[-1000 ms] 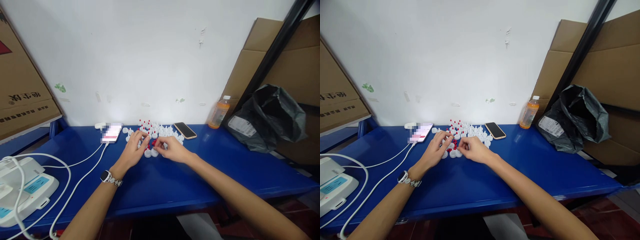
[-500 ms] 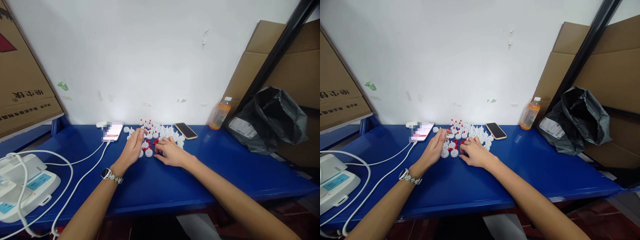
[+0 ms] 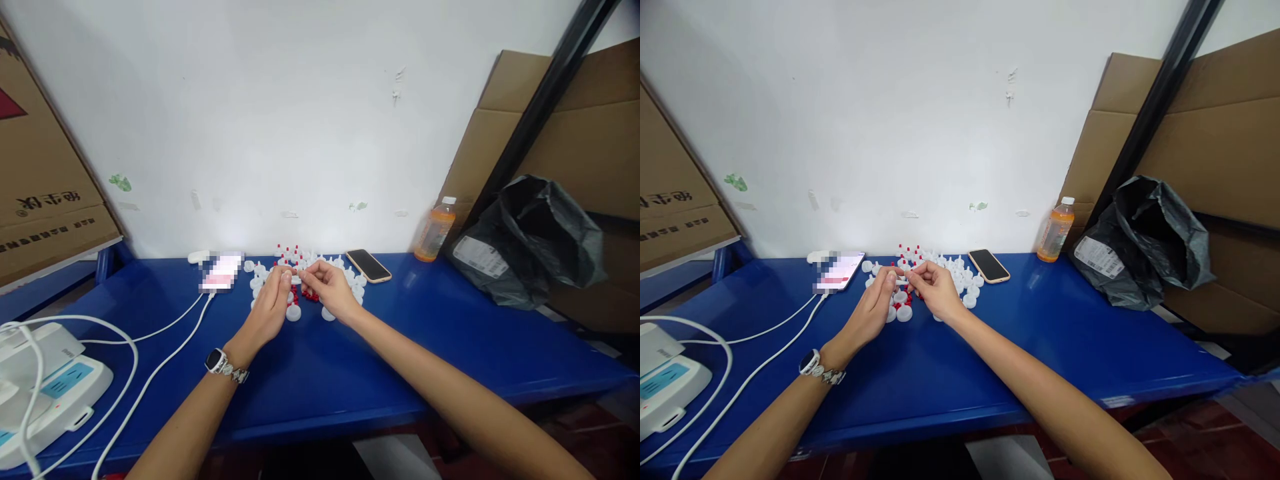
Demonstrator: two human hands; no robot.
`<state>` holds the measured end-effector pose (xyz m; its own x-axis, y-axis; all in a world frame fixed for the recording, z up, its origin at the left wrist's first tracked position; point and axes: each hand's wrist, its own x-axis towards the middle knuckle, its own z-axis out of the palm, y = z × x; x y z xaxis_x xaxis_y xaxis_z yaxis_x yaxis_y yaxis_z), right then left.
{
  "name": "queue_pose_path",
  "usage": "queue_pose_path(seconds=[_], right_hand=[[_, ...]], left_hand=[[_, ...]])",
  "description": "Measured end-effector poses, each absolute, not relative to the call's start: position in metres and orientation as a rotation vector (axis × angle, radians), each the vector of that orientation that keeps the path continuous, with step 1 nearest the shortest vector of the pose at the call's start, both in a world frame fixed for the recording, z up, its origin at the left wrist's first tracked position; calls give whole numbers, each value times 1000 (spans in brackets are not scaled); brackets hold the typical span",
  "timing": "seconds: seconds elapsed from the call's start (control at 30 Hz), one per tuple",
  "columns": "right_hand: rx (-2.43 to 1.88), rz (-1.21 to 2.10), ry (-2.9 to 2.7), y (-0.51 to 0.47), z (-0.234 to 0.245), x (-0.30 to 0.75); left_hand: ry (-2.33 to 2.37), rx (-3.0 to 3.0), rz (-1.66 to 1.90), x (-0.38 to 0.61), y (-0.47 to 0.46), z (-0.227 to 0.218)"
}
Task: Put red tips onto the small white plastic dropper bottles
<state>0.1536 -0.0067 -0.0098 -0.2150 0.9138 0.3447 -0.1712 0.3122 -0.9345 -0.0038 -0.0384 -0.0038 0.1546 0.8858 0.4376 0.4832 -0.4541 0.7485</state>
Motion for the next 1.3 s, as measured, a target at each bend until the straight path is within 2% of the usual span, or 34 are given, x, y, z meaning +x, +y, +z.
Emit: queue_pose_path(seconds=[0.27, 0.93, 1.17, 1.3], right_hand=[[-714, 1159, -1248, -21, -9, 147], [-722, 960, -1416, -24, 6, 127], [-885, 572, -1666, 57, 26, 142], [-1091, 386, -1863, 102, 14, 142]], left_hand=[[1305, 1969, 1305, 3, -41, -6], [1148, 1805, 1399, 1, -37, -6], [1503, 2007, 1455, -29, -24, -6], [1592, 2200, 1255, -35, -18, -13]])
